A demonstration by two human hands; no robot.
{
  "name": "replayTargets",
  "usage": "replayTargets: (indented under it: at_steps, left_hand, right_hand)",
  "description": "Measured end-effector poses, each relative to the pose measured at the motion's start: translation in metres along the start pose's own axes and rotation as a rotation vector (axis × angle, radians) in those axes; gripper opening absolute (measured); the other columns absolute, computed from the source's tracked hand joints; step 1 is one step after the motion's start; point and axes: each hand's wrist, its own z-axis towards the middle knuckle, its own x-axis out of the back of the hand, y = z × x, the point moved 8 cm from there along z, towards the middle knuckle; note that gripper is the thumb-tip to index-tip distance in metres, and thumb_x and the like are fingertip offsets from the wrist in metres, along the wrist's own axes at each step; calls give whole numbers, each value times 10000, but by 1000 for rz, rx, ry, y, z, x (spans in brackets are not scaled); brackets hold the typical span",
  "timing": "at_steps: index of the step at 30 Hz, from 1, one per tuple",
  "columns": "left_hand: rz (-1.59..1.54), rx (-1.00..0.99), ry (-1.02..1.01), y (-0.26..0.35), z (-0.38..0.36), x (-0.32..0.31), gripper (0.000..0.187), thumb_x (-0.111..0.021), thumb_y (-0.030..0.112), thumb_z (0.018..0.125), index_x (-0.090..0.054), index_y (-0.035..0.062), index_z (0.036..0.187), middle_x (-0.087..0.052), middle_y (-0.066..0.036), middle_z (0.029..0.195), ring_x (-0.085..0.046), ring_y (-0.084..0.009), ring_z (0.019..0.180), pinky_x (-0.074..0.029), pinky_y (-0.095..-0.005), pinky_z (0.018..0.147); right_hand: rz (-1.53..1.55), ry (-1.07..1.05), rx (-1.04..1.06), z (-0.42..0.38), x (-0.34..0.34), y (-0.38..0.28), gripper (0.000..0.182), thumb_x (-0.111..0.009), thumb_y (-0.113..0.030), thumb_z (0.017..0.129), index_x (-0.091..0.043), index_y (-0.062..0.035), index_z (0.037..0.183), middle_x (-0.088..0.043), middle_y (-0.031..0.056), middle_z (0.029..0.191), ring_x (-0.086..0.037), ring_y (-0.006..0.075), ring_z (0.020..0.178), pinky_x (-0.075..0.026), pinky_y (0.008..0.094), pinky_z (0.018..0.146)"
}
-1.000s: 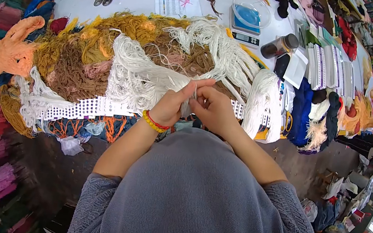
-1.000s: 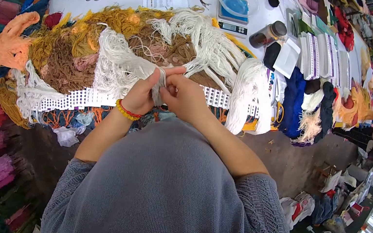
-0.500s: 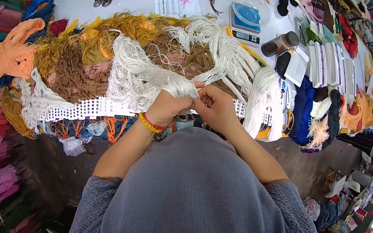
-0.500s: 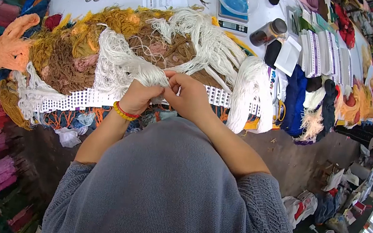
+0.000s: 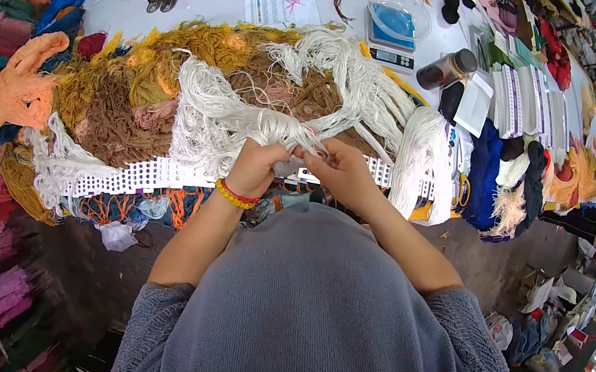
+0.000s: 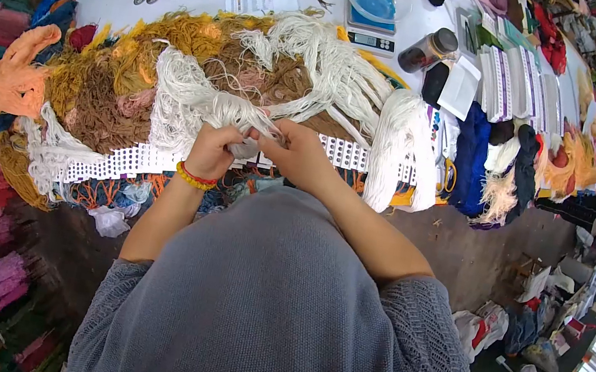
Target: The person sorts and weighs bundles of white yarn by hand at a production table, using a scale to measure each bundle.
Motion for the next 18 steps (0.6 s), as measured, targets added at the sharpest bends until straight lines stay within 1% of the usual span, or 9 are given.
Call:
replayTargets:
  at_steps: [1, 7, 9, 10, 12, 14, 15, 16, 18]
  left_hand:
    - [76, 13, -18, -2, 0, 1, 156, -486, -28, 702, -568, -38, 834, -597, -96, 846, -571, -164, 771, -450, -272, 685]
    - [224, -89, 59, -3, 1, 3, 156, -521, 121, 840, -548, -15, 911, -596, -92, 875, -572, -153, 796, -457, -271, 714]
    - [-91, -82, 70, 6, 1, 4, 139, -505, 135, 855, -531, -2, 864, -589, -99, 867, -571, -166, 811, -460, -303, 738]
    - [-149, -49, 160, 10, -1, 11, 205, -459, 195, 879, -496, 33, 759, -549, -76, 764, -546, -168, 721, -461, -333, 752]
    - [-279, -153, 62, 30, -2, 27, 296, -406, 255, 896, -433, 78, 661, -458, -25, 616, -469, -134, 588, -454, -310, 669]
    - [-384, -178, -25, 59, -9, 65, 346, -376, 287, 903, -388, 117, 601, -337, 20, 522, -363, -96, 502, -400, -261, 548]
    - [-311, -247, 203, 81, -18, 90, 359, -387, 277, 900, -369, 142, 568, -313, 45, 492, -314, -65, 446, -305, -219, 436]
    - [-266, -306, 402, 104, -29, 115, 352, -389, 272, 902, -368, 156, 570, -311, 49, 493, -272, -56, 400, -263, -200, 375]
    - [-307, -416, 445, 149, -50, 166, 324, -386, 233, 904, -345, 156, 592, -315, 51, 495, -257, -55, 384, -237, -195, 330]
  right_hand:
    - [-222, -4, 88, 1, 1, -7, 182, -558, -181, 812, -562, 0, 796, -500, 3, 576, -428, 72, 477, -346, 226, 436]
    - [-132, 24, 173, 11, 4, -9, 232, -512, -207, 848, -552, -1, 750, -477, -4, 553, -427, 75, 482, -363, 238, 460]
    - [-22, -16, 109, 14, 1, -5, 256, -488, -219, 861, -545, -11, 722, -473, 0, 547, -426, 73, 483, -367, 243, 462]
    - [90, -57, 45, 15, -2, -1, 286, -464, -230, 874, -537, -22, 693, -470, 4, 540, -426, 72, 485, -370, 248, 463]
    - [111, 90, -63, 24, 23, 15, 342, -405, -262, 898, -525, -54, 655, -463, 31, 530, -424, 83, 480, -389, 274, 476]
    - [-420, 345, 295, 36, 67, 5, 380, -358, -287, 904, -543, -19, 710, -553, 120, 615, -534, 238, 572, -428, 376, 564]
    - [-403, 452, 228, 34, 90, 3, 386, -343, -290, 904, -547, -9, 733, -578, 158, 659, -565, 305, 625, -433, 416, 602]
    - [-622, 528, 218, 37, 116, 2, 387, -331, -291, 903, -549, -9, 755, -585, 180, 709, -561, 341, 678, -427, 436, 621]
    - [-837, 676, 102, 34, 168, -6, 396, -305, -297, 904, -556, -25, 762, -581, 208, 751, -550, 383, 716, -420, 461, 636]
